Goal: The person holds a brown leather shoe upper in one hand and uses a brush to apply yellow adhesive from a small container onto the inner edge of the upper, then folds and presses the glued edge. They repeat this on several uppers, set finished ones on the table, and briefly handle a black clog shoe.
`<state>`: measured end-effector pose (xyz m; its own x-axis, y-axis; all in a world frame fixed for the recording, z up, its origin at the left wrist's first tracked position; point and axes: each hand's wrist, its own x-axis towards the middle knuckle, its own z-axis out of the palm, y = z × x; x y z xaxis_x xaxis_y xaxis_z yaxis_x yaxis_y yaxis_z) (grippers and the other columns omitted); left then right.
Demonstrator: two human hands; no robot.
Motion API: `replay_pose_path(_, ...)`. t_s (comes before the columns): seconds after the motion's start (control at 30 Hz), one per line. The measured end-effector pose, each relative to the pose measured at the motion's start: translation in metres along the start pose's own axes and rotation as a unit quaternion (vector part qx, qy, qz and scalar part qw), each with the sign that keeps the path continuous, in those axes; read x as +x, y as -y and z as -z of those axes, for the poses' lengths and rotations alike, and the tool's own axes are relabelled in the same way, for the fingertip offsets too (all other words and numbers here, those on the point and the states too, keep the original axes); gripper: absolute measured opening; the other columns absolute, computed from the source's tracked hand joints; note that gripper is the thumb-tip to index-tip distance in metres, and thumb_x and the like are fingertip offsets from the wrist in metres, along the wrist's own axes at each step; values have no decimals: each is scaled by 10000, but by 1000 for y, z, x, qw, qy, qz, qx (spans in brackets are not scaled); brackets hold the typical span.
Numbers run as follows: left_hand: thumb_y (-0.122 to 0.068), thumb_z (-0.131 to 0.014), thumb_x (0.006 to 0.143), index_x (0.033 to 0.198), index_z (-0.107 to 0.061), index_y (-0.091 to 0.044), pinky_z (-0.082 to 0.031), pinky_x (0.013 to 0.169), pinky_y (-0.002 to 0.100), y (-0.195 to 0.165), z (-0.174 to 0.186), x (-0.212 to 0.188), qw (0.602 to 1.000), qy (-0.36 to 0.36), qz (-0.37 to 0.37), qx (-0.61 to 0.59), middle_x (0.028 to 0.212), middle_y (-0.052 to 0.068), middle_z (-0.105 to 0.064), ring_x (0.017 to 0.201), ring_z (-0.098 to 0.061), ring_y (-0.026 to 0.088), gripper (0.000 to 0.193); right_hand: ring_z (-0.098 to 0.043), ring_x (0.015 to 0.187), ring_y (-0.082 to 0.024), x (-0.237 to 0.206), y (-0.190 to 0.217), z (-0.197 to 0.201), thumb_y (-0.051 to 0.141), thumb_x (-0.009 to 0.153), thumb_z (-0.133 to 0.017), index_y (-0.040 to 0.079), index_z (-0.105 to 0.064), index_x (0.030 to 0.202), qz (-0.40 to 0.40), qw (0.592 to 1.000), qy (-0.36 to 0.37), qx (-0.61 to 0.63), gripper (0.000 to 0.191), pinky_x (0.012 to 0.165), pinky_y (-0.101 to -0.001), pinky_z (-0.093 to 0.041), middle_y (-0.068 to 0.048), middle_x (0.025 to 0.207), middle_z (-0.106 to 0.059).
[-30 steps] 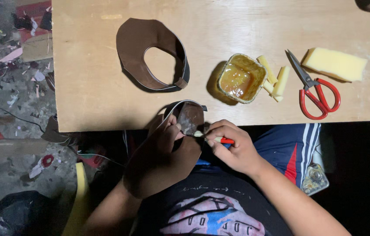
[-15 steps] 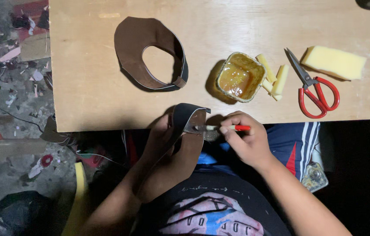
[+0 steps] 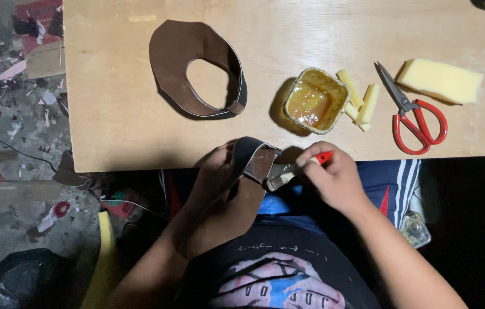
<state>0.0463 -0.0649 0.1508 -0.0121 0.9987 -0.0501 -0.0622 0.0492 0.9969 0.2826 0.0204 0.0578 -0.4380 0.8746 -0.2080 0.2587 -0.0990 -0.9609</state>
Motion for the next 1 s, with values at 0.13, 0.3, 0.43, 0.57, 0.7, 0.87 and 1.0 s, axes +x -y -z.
replay_pose_path(0.13,-143,-540,1030,1119,-633,-17,-513,789,241,-22,7,-1,999,13,-32,39,988,20,-649,901,-603,78,180,-635,920,-119,-10,37,31,71,999,-690,20,-659,1027,177,975,-111,-75,66,850,-240,-511,-38,1002,-680)
replay_pose_path(0.3,-147,-545,1020,1084,-633,-19,-495,741,242,-7,22,10,998,1,60,-3,937,11,-632,847,-587,75,168,-641,991,-293,34,68,48,55,976,-795,26,-709,1058,292,884,-125,-344,123,894,-372,-490,-103,1060,-703)
replay_pose_path(0.43,-150,-548,1012,1055,-634,-21,-481,702,243,13,29,23,989,15,137,-53,896,4,-619,804,-574,73,161,-613,935,-334,54,73,41,85,890,-823,19,-714,1031,281,867,-99,-399,190,814,-397,-493,-117,1019,-697)
replay_pose_path(0.57,-154,-552,1004,1027,-634,-23,-466,663,244,27,34,32,978,26,187,-92,855,-3,-605,761,-561,70,156,-663,980,-273,43,76,48,65,958,-792,26,-685,1076,276,913,-79,-291,164,881,-349,-520,-111,1043,-686)
replay_pose_path(0.7,-157,-556,996,998,-635,-25,-451,624,245,36,43,35,968,16,230,-98,814,-10,-592,718,-548,68,154,-674,1058,-230,13,73,58,46,1053,-764,13,-667,1216,340,885,-171,-266,193,914,-274,-546,-167,1187,-676)
replay_pose_path(0.87,-161,-561,986,963,-636,-28,-433,576,246,48,50,35,961,-13,256,-106,763,-19,-575,664,-532,65,155,-698,925,-164,-14,58,29,98,944,-698,39,-709,1077,35,999,-7,-20,146,822,-273,-564,-113,1080,-745)
replay_pose_path(1.0,-177,-540,1025,901,-581,-35,-423,543,257,60,48,35,971,-18,228,-73,716,-29,-535,623,-493,65,193,-719,1012,-225,-1,39,-24,56,941,-709,11,-663,1029,231,963,80,-116,109,872,-306,-558,-133,1140,-715)
